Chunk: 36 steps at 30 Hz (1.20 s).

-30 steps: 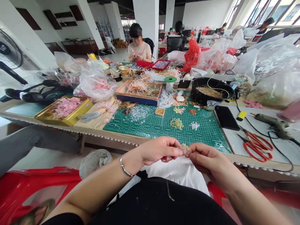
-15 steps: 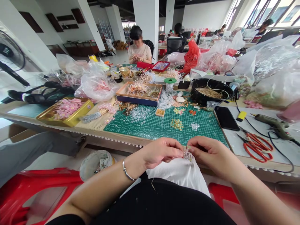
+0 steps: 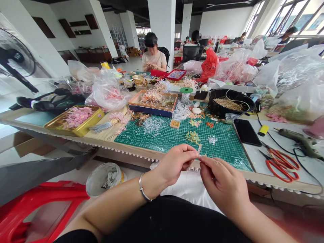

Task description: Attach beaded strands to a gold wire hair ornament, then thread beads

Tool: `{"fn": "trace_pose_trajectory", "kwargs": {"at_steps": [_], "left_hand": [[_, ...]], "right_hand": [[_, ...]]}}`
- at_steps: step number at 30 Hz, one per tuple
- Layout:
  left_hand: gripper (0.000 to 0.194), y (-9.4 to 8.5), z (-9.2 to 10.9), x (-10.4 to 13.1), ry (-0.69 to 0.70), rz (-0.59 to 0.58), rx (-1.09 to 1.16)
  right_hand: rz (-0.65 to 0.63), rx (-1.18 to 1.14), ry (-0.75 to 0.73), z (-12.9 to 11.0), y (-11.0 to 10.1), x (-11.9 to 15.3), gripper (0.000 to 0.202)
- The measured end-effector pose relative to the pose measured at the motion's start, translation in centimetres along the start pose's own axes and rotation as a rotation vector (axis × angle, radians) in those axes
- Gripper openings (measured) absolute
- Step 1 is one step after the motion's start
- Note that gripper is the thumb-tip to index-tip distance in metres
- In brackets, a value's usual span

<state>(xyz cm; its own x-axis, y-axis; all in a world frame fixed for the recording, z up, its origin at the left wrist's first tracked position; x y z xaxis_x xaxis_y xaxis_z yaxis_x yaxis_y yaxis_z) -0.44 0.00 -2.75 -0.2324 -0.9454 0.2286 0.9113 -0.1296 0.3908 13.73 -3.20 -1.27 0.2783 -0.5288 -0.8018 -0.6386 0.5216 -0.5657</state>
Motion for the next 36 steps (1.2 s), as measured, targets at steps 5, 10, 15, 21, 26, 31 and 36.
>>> {"fn": "trace_pose_trajectory", "kwargs": {"at_steps": [5, 10, 15, 21, 26, 31, 36], "left_hand": [[0.019, 0.2, 0.5, 0.3, -0.091, -0.090, 0.081], [0.024, 0.0, 0.6, 0.5, 0.002, -0.093, -0.019], [0.020, 0.0, 0.5, 0.5, -0.011, -0.075, 0.061], [0.019, -0.3, 1.1, 0.6, 0.032, -0.100, 0.056], [0.019, -0.2, 1.5, 1.2, 0.052, -0.242, -0.201], [0.016, -0.4, 1.6, 1.2, -0.025, -0.270, -0.455], [0.013, -0.8, 0.8, 0.3, -0.074, -0.285, -0.525]], "right_hand": [[0.048, 0.087, -0.144, 0.6, -0.3, 0.0, 0.014], [0.037, 0.063, -0.168, 0.8, -0.6, -0.1, 0.017], [-0.019, -0.080, -0.107, 0.8, -0.2, 0.5, 0.027], [-0.188, -0.408, 0.225, 2.3, 1.1, 0.8, 0.011], [-0.485, -0.637, 0.309, 4.4, 1.9, -1.1, 0.027], [-0.695, -0.616, 0.256, 4.6, 0.4, -4.4, 0.023], [-0.698, -0.453, 0.238, 2.7, -1.4, -4.7, 0.018]]}}
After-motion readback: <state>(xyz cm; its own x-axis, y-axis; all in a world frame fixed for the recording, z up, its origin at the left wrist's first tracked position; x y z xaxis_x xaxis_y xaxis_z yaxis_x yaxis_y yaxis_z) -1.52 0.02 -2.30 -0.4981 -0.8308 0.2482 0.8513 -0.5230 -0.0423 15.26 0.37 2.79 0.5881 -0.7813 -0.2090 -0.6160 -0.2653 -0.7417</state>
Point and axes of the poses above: each hand's wrist, its own x-axis away from the middle knuckle, its own y-axis out of the palm, z = x × y, the point moved 2 cm from there along -x, towards the middle knuckle, and after that the axes turned 7 degrees about z, right-handed, at the moved point
